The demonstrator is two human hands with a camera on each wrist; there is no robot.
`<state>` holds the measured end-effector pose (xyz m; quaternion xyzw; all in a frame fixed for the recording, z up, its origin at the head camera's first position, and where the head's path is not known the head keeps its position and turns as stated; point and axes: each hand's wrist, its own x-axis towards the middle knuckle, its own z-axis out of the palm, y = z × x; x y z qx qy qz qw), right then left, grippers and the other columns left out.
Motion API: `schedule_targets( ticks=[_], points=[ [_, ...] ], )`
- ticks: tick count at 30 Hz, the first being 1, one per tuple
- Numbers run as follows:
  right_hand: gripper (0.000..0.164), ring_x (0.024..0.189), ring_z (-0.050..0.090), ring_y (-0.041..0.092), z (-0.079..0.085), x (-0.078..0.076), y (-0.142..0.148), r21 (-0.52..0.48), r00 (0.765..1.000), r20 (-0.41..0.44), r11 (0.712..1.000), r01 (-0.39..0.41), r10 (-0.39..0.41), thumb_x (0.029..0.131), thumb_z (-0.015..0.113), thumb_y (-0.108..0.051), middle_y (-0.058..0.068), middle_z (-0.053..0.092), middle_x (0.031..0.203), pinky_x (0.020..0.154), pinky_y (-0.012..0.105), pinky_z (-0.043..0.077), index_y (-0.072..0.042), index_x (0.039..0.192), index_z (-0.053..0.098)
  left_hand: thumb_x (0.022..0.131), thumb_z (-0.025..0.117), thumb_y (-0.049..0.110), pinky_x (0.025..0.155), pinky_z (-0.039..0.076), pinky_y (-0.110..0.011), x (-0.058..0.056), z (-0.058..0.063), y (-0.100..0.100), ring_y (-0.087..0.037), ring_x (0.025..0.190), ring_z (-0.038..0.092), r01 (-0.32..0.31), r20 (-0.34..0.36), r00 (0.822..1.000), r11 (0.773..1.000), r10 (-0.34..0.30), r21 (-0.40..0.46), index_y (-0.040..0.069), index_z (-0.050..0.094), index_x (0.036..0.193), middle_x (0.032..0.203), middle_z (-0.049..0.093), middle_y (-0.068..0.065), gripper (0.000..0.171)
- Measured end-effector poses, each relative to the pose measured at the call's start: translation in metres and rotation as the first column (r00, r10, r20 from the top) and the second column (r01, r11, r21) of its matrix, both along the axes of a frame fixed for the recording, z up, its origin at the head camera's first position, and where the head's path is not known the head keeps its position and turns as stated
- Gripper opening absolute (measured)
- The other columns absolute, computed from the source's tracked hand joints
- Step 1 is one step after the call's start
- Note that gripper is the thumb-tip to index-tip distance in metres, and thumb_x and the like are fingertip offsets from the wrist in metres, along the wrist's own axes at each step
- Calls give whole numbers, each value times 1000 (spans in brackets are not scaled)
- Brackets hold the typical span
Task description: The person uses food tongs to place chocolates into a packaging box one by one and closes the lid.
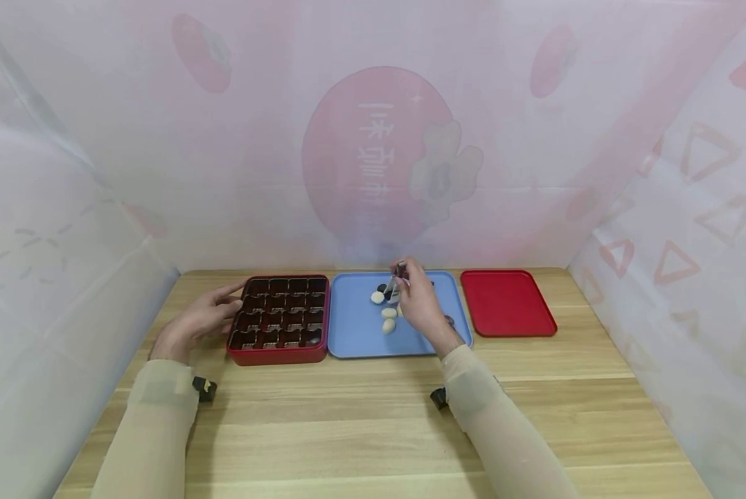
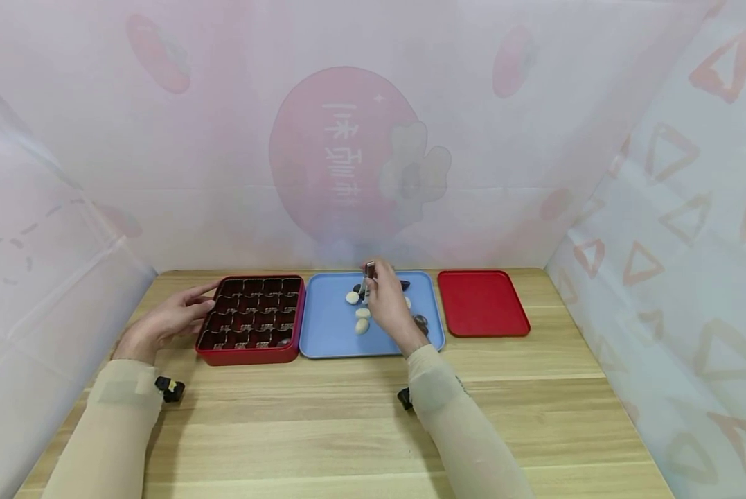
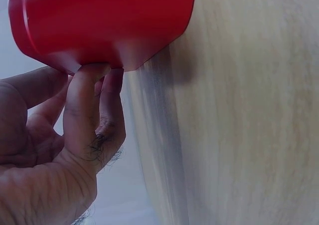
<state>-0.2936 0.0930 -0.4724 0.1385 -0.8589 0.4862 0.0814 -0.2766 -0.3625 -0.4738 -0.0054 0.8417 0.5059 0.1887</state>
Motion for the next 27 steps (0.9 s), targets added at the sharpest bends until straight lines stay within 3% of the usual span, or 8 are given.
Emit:
schedule_targets(
  ticks=[9,17,27],
  points=[
    [16,125,66,33,-4,-1,0,14,996,-70,999,50,-49,107,55,-4,15,64,123,105,43,59,-7,122,59,115,41,19,96,64,-32,-2,-3,2,-25,120,68,-26,0,1000,1000,26,-2,24,15,171,157,41,-33,62],
    [13,118,67,30,2,4,-3,-46,988,-132,996,80,-86,104,60,-7,11,65,117,102,43,60,-6,117,62,115,41,20,97,63,-31,-1,-2,6,-32,126,65,-34,-16,999,999,33,-36,24,15,171,163,35,-35,62],
    [14,120,67,27,24,22,-18,-95,988,-149,995,14,-28,107,56,-5,8,62,120,100,38,61,-6,120,62,115,41,19,98,63,-31,1,1,9,-33,128,64,-27,-28,999,998,25,-59,20,16,171,163,34,-36,61]
  ],
)
